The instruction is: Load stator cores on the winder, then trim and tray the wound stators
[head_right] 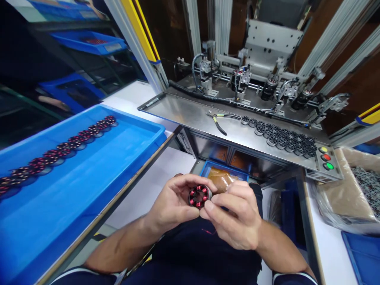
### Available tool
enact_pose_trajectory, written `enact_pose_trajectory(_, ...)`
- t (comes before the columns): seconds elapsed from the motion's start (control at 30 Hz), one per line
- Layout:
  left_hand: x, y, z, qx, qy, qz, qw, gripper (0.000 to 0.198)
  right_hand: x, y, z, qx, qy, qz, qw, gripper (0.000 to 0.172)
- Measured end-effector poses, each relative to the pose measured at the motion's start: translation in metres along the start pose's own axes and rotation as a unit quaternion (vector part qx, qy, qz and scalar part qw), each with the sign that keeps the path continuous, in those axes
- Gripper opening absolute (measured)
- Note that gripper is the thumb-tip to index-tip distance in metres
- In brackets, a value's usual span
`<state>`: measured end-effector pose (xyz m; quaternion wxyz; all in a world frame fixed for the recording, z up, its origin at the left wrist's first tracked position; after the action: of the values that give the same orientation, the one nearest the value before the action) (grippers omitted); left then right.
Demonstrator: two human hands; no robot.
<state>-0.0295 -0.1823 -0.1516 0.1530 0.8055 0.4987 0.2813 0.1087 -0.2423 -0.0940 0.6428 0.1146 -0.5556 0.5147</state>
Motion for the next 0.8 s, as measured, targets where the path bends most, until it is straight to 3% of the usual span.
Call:
enact_pose_trajectory(0.17,-0.003,0.006,-0.018,0.090,0.170,-0.003,0.981,0.047,-0.006,0.005,0.005,0.017,0.078,-0.080,0.994,0.022)
enact_pose_trajectory(0.3,-0.007,0.006,-0.020,0.149,0.219,-0.035,0.964,0.041,-0.015,0.019,-0.001,0.104,0.203,-0.109,0.968,0.015)
enact_pose_trajectory(0.37,-0.009,0.005,-0.018,0.157,0.217,-0.048,0.962,0.039,-0.019,0.026,-0.004,0.139,0.245,-0.113,0.953,0.011)
enact_pose_trajectory(0.47,-0.010,0.003,-0.011,0.130,0.195,-0.050,0.971,0.045,-0.019,0.028,-0.007,0.143,0.243,-0.119,0.952,0.010)
enact_pose_trajectory(0.63,-0.005,-0.006,0.003,0.089,0.066,0.009,0.994,0.071,-0.012,0.022,-0.012,0.087,0.197,-0.099,0.972,0.011)
enact_pose_trajectory(0.8,0.000,-0.008,0.007,0.058,-0.009,0.092,0.994,0.048,-0.007,0.017,-0.014,0.058,0.174,-0.070,0.981,0.014)
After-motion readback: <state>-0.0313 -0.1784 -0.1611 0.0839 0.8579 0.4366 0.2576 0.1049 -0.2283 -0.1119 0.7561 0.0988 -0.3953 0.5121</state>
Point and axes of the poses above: each hand's wrist, its own x-axis towards the middle knuckle, its own y-axis out of the palm, z = x × y, the point moved 6 cm from there along x, towards the middle knuckle, and after that the axes turned 9 degrees about y, right-handed, at the moved point
